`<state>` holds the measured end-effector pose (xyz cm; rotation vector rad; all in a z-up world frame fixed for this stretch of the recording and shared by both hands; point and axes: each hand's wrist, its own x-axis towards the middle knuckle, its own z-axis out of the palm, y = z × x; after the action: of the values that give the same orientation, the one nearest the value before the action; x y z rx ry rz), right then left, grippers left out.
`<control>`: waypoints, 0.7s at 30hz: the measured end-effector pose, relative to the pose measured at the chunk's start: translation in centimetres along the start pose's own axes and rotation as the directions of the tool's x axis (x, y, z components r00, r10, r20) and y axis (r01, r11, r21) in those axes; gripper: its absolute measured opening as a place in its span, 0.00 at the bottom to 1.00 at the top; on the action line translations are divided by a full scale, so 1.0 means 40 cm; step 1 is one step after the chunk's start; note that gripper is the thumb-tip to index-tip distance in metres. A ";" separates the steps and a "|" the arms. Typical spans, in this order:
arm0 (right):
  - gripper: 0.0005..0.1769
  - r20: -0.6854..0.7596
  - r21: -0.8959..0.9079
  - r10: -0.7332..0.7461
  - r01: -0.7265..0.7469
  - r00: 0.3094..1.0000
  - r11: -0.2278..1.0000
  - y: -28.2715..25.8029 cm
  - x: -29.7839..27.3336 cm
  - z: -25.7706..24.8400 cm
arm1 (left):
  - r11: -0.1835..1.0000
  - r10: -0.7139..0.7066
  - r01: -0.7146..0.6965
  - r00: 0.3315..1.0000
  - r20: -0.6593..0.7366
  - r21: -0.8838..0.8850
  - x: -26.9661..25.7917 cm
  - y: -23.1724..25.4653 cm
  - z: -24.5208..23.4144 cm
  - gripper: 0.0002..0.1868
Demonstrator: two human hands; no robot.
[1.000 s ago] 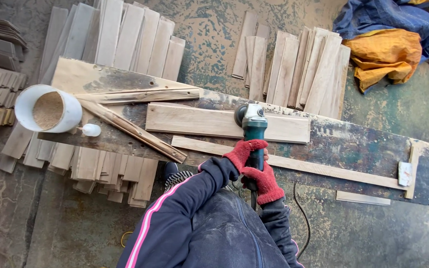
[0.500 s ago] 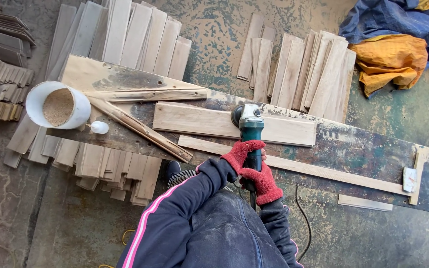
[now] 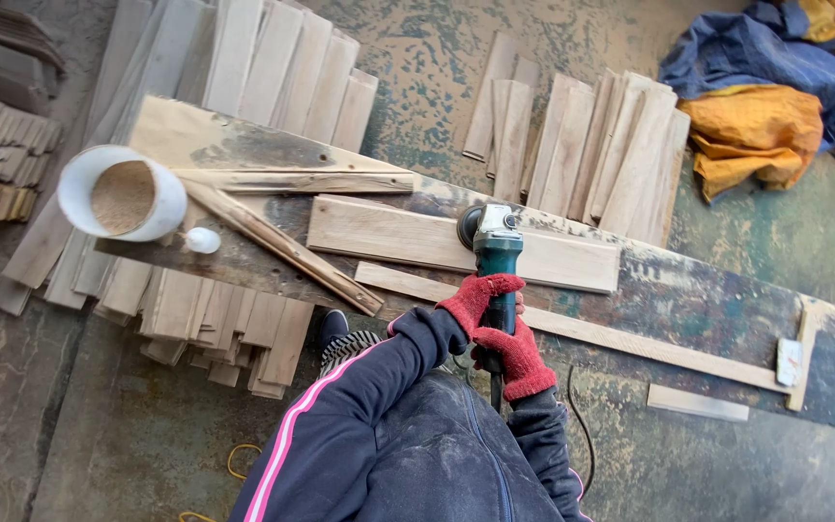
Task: Sanding wooden planks using an angle grinder with a sanding disc attachment.
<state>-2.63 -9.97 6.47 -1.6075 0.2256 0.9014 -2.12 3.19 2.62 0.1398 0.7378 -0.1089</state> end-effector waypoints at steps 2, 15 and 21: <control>0.26 0.031 -0.033 0.000 0.001 1.000 0.999 -0.016 -0.014 0.043 | 1.000 -0.024 0.023 1.000 -0.016 -0.018 -0.024 0.031 -0.011 0.12; 0.27 0.160 -0.199 0.028 0.004 0.987 0.980 -0.030 -0.059 0.274 | 0.955 0.183 -0.194 0.981 -0.070 -0.226 -0.196 0.160 -0.160 0.18; 0.26 0.243 -0.305 0.072 0.006 0.967 0.952 -0.025 -0.068 0.407 | 0.905 0.310 -0.340 0.939 -0.151 -0.256 -0.302 0.254 -0.239 0.23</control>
<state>-10.75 4.14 9.34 -1.7525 -0.0700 1.2015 -15.82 15.37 4.70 -0.0026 0.8196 0.3257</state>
